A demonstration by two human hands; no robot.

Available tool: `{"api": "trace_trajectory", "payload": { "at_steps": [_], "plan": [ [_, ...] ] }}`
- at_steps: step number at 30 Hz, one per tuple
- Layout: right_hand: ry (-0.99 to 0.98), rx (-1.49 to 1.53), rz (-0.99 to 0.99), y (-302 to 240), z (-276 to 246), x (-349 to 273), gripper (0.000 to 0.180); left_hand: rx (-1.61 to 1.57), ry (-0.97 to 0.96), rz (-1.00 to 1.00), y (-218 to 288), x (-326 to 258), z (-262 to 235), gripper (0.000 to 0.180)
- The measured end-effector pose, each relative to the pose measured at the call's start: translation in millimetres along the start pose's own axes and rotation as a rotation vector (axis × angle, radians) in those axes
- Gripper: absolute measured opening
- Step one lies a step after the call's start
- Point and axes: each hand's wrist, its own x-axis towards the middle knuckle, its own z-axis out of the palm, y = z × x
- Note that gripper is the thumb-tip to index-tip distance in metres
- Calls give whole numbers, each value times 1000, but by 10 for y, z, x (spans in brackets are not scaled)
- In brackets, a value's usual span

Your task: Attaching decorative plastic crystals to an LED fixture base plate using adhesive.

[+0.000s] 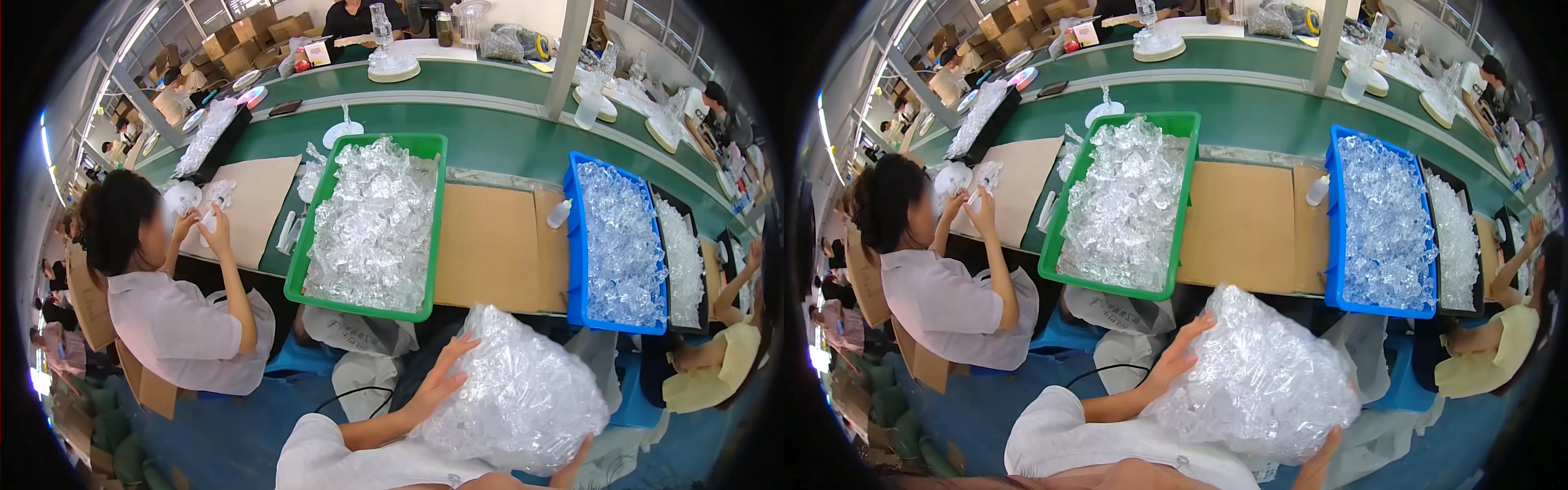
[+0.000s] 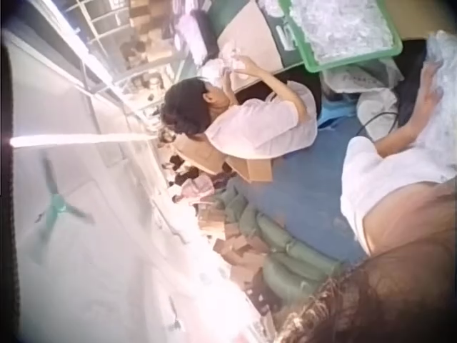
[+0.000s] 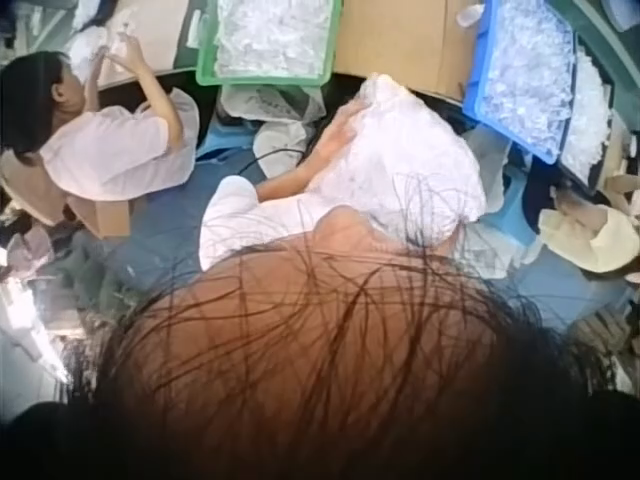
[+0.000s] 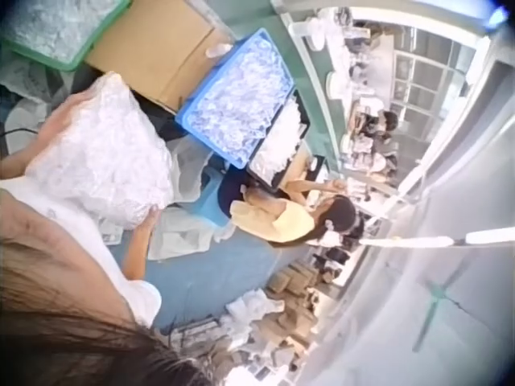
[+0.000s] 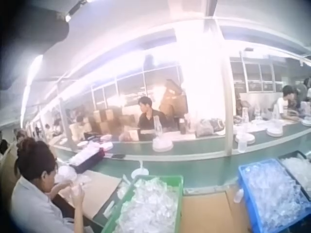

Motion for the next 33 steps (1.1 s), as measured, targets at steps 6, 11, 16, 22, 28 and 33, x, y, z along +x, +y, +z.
{"api": "trace_trajectory", "payload": {
  "at_steps": [6, 11, 16, 22, 28, 33],
  "plan": [
    [-178, -393, -292, -442, -294, 1583, 71, -130, 219, 239, 483, 543, -404, 62],
    [-426, -473, -268, -1145, 3052, 2471, 71, -318, 507, 326, 830, 999, -1152, 64],
    [-1042, -371, -402, -1096, 4804, 3046, 44, -264, 778, 490, 476, 1364, -2069, 61],
    [-1223, -369, -319, -635, 5554, 3786, 53, -37, 997, 409, 162, 1495, -2300, 60],
    [-1338, -394, -340, -559, 5672, 3793, 42, 379, 1127, 280, 200, 1234, -2148, 54],
    [-1164, -659, -305, -653, 5569, 3770, 51, 480, 979, 138, 436, 1098, -2128, 54]
  ]
}}
